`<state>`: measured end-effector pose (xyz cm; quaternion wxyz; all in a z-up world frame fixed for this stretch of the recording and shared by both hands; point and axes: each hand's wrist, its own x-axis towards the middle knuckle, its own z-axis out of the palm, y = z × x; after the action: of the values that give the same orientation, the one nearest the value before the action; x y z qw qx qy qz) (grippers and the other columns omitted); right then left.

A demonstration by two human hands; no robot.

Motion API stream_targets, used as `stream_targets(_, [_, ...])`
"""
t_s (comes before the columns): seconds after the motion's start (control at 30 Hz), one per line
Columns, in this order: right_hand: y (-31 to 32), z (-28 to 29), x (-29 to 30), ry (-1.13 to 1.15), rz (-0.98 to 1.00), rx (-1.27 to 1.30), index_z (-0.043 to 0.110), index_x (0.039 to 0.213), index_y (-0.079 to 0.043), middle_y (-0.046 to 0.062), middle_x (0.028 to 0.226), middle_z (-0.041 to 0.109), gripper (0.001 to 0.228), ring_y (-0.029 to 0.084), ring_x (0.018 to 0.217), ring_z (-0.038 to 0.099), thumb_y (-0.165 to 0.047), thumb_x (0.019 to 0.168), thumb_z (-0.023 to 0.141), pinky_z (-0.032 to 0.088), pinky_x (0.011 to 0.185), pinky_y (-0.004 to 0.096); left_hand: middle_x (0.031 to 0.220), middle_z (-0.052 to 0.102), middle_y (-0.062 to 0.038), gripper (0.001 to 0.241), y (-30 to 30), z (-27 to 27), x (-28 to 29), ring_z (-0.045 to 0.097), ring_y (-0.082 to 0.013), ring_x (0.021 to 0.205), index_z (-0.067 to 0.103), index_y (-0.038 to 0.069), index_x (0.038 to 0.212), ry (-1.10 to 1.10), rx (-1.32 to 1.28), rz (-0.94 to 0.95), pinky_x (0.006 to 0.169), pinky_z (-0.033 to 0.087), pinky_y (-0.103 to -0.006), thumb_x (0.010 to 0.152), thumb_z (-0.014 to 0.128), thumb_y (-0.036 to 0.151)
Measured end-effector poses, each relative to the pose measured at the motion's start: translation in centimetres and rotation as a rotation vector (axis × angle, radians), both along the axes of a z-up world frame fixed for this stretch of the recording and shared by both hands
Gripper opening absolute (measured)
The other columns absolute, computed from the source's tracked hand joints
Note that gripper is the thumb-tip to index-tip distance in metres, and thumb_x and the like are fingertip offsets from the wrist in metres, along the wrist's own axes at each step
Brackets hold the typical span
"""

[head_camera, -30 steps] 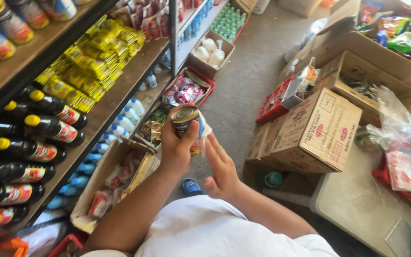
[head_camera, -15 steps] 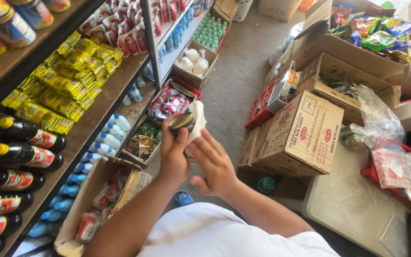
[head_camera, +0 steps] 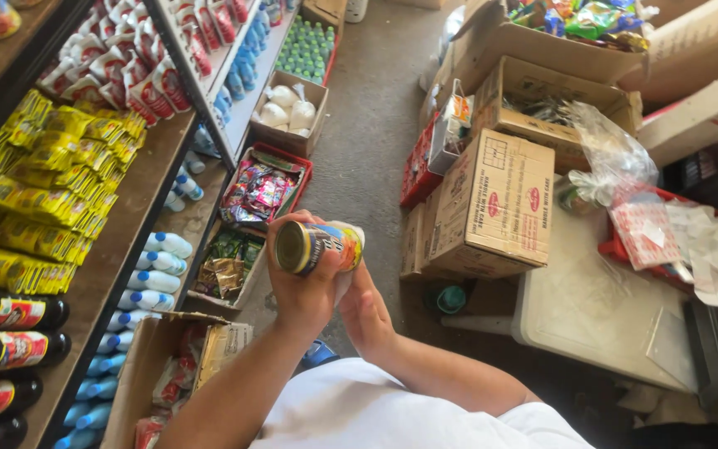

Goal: The person wipes dust from cans by picking up each can, cleaning its entire surface with a cloth, then placing it on a shelf.

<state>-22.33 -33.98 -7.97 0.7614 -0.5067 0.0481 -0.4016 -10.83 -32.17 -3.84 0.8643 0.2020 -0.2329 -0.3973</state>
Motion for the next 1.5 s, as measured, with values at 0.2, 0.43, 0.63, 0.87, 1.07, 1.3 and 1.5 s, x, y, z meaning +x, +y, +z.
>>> stream_targets(0.2, [1.0,-1.6,-2.5,-0.100,-0.002,0.098,0.010,0.166,0.002,0.014,0.172,0.025,0.092,0.026,0.161,0.024,-0.063,0.108,0.038,0.018,0.133,0.041,0.124,0.056,-0.007,0.058,-0.2,0.0,-0.5,0.056,-0.0160,0.116,0.047,0.006,0.136,-0.332,0.119,0.048,0.104,0.049,-0.0345,0.093,0.083,0.020])
stream_targets(0.43, [1.3,-0.8,-3.5,-0.118,-0.057,0.369,0.018,0.164,-0.001,0.011,0.166,0.034,0.083,0.021,0.155,0.033,-0.059,0.107,0.034,0.022,0.128,0.038,0.130,0.059,-0.009,0.056,1.1,-0.9,-0.7,0.058,-0.0180,0.126,0.049,0.005,0.133,-0.403,0.212,-0.158,0.111,0.049,-0.0356,0.090,0.083,0.010])
stream_targets(0.63, [3.5,-0.9,-4.7,-0.112,0.074,0.567,0.029,0.160,0.000,0.014,0.158,0.046,0.081,0.023,0.148,0.043,-0.062,0.108,0.029,0.030,0.125,0.040,0.133,0.060,-0.010,0.058,2.2,-1.5,-0.1,0.059,-0.0185,0.128,0.050,0.005,0.134,-0.494,0.195,-0.209,0.111,0.050,-0.0356,0.088,0.084,0.006])
stream_targets(0.87, [6.8,-3.0,-6.4,-0.104,0.000,0.467,0.033,0.159,0.005,0.022,0.156,0.048,0.087,0.029,0.145,0.047,-0.064,0.108,0.027,0.033,0.123,0.045,0.131,0.059,-0.012,0.057,3.8,-1.4,-0.5,0.058,-0.0224,0.131,0.048,0.006,0.135,-0.334,0.135,-0.191,0.116,0.049,-0.0404,0.090,0.082,0.005])
stream_targets(1.07, [6.9,-3.1,-6.1,-0.039,-0.261,0.063,0.029,0.160,0.007,0.017,0.160,0.045,0.091,0.025,0.150,0.042,-0.066,0.106,0.033,0.029,0.126,0.041,0.130,0.060,-0.012,0.055,5.1,-1.1,-1.8,0.059,-0.0207,0.129,0.047,0.005,0.133,-0.363,0.176,-0.223,0.111,0.052,-0.0390,0.089,0.081,0.010])
stream_targets(1.3, [5.2,-1.3,-5.2,-0.065,-0.171,0.337,0.031,0.158,0.004,0.016,0.157,0.046,0.086,0.026,0.147,0.044,-0.064,0.106,0.030,0.030,0.125,0.042,0.129,0.058,-0.010,0.055,5.1,-1.4,-1.3,0.058,-0.0191,0.130,0.047,0.004,0.132,-0.354,0.148,-0.224,0.112,0.050,-0.0378,0.090,0.083,0.009])
stream_targets(1.5, [3.5,0.8,-4.6,-0.033,0.003,0.542,0.036,0.157,0.002,0.014,0.152,0.052,0.083,0.022,0.141,0.048,-0.063,0.106,0.028,0.033,0.120,0.038,0.128,0.057,-0.010,0.055,5.2,-0.8,-0.8,0.058,-0.0195,0.128,0.047,0.005,0.132,-0.475,0.169,-0.099,0.111,0.051,-0.0370,0.090,0.083,0.010])
